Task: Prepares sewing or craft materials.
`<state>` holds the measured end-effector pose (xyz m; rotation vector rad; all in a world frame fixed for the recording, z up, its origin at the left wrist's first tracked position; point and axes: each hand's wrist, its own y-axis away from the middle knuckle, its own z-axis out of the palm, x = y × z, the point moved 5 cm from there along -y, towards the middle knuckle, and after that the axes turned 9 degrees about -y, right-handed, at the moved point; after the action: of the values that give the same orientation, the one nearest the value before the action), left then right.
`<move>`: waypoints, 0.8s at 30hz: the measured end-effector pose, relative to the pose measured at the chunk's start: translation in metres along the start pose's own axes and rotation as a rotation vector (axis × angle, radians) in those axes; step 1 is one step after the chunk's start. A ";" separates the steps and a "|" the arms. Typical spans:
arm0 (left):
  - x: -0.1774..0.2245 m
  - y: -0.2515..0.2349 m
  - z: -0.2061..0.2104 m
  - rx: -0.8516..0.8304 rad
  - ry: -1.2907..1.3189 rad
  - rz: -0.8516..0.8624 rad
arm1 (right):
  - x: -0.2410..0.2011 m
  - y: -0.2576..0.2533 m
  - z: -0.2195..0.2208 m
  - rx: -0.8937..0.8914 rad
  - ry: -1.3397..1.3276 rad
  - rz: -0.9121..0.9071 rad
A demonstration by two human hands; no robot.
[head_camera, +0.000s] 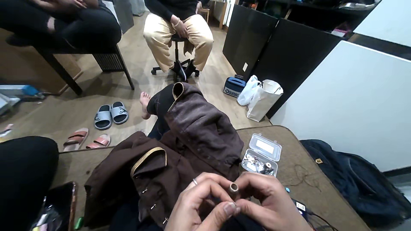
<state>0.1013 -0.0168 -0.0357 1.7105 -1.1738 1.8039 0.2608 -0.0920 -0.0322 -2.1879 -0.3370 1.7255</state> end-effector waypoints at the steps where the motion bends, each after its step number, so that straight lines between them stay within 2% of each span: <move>1: -0.003 0.000 0.001 -0.008 0.011 -0.011 | 0.004 0.001 -0.003 0.027 0.008 0.001; 6: -0.012 0.001 0.007 -0.054 0.132 -0.106 | 0.006 -0.002 -0.015 0.018 0.165 -0.005; 9: -0.012 0.001 0.001 0.002 0.264 -0.165 | 0.021 -0.001 -0.044 -0.103 0.524 0.073; 10: -0.013 0.002 -0.002 0.034 0.283 -0.176 | 0.036 0.002 -0.058 -0.167 0.663 0.178; 13: -0.014 0.002 -0.012 0.100 0.313 -0.195 | 0.104 0.023 -0.091 -0.470 0.915 0.705; 14: -0.014 0.002 -0.013 0.105 0.321 -0.200 | 0.126 0.034 -0.097 -0.551 0.971 0.772; 16: -0.013 0.003 -0.014 0.100 0.330 -0.196 | 0.154 0.054 -0.105 -0.639 1.040 0.763; 18: -0.013 0.003 -0.014 0.087 0.336 -0.184 | 0.161 0.063 -0.109 -0.622 1.062 0.681; 20: -0.012 0.003 -0.013 0.077 0.336 -0.180 | 0.156 0.064 -0.116 -0.571 0.989 0.681; 24: -0.012 0.002 -0.013 0.065 0.333 -0.174 | 0.140 0.063 -0.152 -0.294 0.776 0.587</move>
<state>0.0939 -0.0053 -0.0462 1.4227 -0.8114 1.9397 0.4407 -0.1130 -0.1501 -3.1779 0.2972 0.9144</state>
